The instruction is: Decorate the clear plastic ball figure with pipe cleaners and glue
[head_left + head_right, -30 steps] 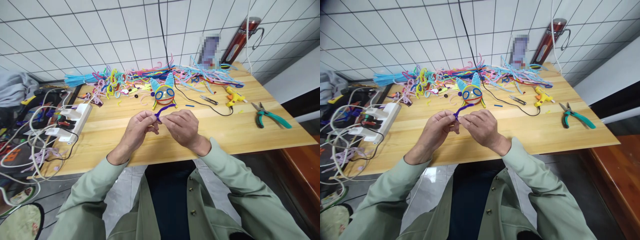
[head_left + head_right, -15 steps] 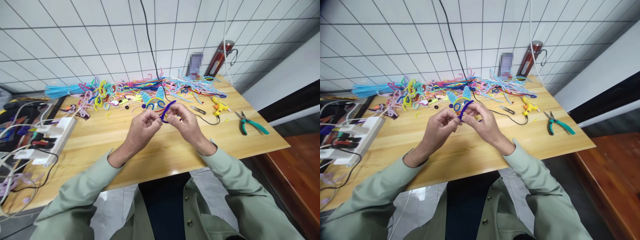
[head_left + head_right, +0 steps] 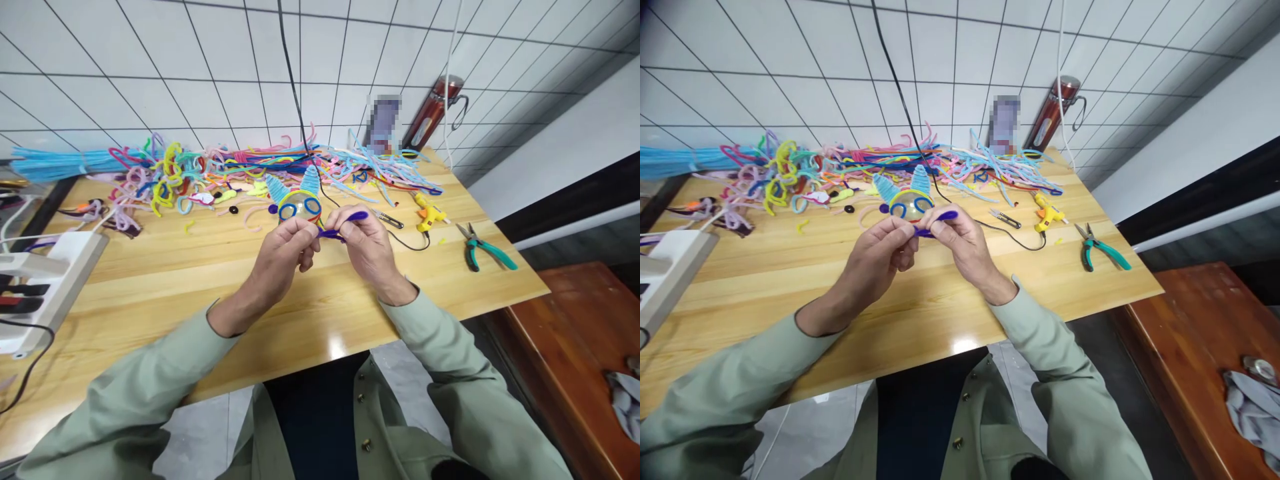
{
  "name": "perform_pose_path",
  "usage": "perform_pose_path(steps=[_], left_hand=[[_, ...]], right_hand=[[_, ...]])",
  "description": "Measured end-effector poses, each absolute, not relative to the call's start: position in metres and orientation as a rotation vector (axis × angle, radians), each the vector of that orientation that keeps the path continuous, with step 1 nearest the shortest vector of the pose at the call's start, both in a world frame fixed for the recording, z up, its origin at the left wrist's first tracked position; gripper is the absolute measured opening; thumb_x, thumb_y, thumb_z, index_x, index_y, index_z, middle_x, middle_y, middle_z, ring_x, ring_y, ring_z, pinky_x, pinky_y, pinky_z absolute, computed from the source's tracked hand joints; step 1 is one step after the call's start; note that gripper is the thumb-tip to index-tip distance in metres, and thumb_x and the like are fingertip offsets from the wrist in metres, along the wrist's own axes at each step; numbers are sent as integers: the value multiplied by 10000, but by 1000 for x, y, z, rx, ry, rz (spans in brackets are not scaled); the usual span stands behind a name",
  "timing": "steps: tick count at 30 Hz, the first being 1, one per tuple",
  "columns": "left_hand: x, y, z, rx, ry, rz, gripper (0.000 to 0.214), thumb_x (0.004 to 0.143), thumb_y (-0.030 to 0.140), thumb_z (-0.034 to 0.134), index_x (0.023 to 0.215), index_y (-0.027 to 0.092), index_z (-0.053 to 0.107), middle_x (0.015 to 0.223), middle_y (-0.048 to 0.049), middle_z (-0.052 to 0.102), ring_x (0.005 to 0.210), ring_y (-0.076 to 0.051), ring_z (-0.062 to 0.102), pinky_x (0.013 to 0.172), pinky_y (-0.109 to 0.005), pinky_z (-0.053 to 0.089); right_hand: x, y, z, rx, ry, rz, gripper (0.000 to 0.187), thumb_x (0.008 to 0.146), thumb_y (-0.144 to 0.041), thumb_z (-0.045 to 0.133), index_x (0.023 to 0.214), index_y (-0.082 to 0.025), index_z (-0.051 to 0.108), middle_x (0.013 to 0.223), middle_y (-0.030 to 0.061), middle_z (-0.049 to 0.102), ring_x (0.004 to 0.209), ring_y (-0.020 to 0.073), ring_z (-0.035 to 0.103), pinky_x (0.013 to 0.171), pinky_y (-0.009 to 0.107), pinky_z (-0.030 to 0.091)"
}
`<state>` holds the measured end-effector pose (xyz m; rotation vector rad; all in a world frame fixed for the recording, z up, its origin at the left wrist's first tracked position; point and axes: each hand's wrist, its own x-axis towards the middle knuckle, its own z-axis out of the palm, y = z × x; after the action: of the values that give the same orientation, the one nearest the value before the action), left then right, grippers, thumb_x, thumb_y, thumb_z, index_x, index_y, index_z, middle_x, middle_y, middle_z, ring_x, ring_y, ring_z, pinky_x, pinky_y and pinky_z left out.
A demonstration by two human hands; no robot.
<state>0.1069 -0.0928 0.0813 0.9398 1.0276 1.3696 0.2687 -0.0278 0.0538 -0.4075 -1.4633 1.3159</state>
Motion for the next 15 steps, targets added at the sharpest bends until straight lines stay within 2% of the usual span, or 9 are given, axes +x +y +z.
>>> perform_pose_path(steps=[4, 7, 10, 13, 15], left_hand=[[111, -98, 88, 829, 1011, 1436, 247, 849, 318, 812, 752, 182, 631, 690, 17, 633, 510, -69, 478, 467, -180, 395], [110, -100, 90, 770, 983, 1416, 242, 839, 325, 814, 769, 181, 633, 700, 16, 636, 515, -74, 481, 459, -179, 401], [109, -100, 91, 721, 985, 1371, 228, 829, 319, 791, 755, 177, 627, 693, 11, 631, 517, -78, 488, 454, -181, 409], [107, -99, 91, 708, 1000, 1362, 185, 821, 293, 774, 765, 173, 646, 677, 7, 623, 561, -98, 542, 473, -182, 442], [106, -99, 91, 717, 1003, 1373, 173, 829, 288, 777, 782, 171, 660, 690, 2, 633, 601, -109, 576, 491, -181, 470]], right_hand=[[266, -28, 49, -422, -1431, 1265, 320, 983, -569, 808, 934, -270, 705, 967, 14, 707, 974, 200, 695, 873, 355, 599], [269, -29, 46, -391, -1475, 1180, 209, 1074, -478, 708, 1004, -280, 700, 965, 7, 700, 950, 191, 708, 814, 339, 586], [277, -30, 47, -341, -1764, 762, 70, 1112, -317, 647, 1097, -305, 715, 1052, 16, 733, 1021, 196, 712, 917, 386, 586], [284, -29, 49, -232, -2053, 243, 136, 1081, -221, 651, 1146, -317, 722, 1186, 38, 746, 1134, 222, 696, 1001, 438, 569], [286, -28, 48, -188, -2122, 56, 174, 1065, -193, 646, 1157, -318, 725, 1244, 43, 740, 1188, 233, 687, 1020, 448, 564]])
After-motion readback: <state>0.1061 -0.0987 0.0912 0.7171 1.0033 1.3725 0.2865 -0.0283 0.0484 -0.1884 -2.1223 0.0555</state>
